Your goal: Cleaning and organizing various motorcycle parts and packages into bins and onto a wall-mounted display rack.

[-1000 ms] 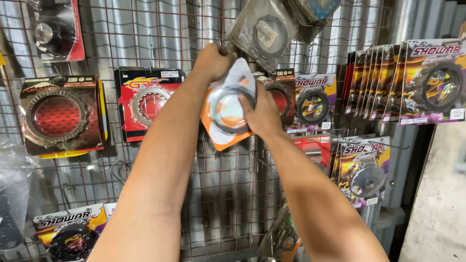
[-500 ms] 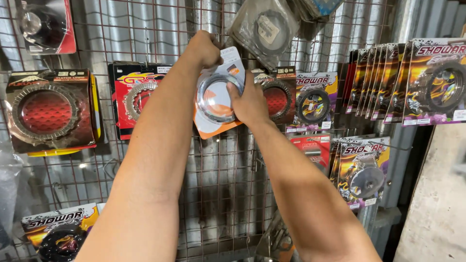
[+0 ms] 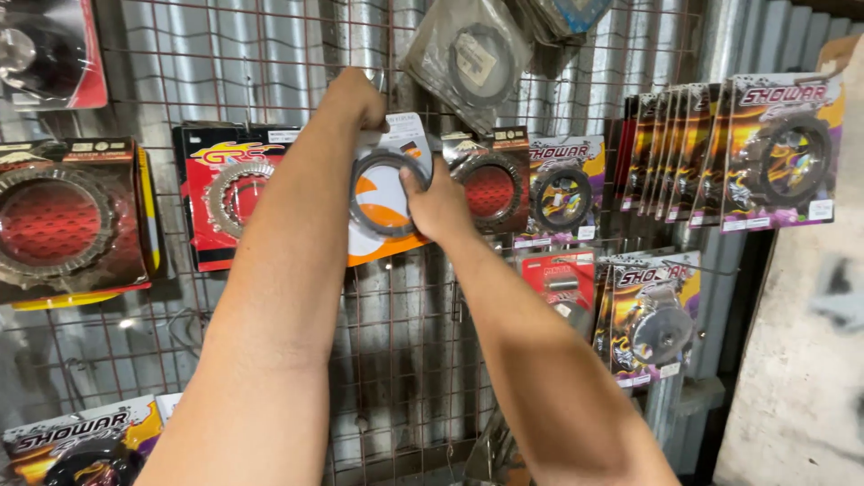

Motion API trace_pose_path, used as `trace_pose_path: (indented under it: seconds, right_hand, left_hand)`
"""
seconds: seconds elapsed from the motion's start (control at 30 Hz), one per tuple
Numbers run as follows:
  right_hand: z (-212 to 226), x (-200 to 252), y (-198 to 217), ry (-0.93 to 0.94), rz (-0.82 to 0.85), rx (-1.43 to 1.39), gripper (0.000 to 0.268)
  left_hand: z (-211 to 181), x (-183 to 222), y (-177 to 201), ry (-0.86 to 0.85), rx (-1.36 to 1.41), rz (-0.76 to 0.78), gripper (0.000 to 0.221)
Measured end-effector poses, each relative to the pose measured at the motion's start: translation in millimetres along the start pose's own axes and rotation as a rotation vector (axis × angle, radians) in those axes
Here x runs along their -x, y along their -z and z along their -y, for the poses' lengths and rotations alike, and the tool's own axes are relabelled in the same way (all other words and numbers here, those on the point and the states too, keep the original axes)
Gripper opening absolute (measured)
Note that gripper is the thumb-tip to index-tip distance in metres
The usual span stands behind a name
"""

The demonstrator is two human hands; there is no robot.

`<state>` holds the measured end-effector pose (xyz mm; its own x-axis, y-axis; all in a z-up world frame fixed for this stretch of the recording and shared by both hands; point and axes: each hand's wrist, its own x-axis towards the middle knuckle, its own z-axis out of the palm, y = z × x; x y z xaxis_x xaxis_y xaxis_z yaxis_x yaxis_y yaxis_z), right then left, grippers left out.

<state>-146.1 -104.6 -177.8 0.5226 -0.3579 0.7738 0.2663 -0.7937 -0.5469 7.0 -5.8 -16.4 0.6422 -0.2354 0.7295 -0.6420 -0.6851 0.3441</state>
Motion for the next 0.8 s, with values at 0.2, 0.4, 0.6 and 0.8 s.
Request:
trace_pose_path:
  seconds: [0.2, 0.4, 0.6, 0.8]
  right_hand:
    - [7, 17, 6, -0.055, 0.003, -0.086, 0.060]
    - [-8, 63, -5, 0.043, -0.209, -0.039, 0.059]
    - [-21, 72, -16, -0.012, -0.221, 0.005, 0.066]
    - [22, 28, 17, 0.032, -0.196, 0.019, 0.070]
  left_hand:
    - [-12, 24, 12, 0.017, 0.041, -0.020, 0.034]
    - [-17, 44, 27, -0.110, 0.172, 0.118, 0.030]
    - [-11, 39, 16, -0.176, 0.133, 0.017, 0.036]
    - [-21, 48, 26, -0.193, 0.089, -0.039, 0.054]
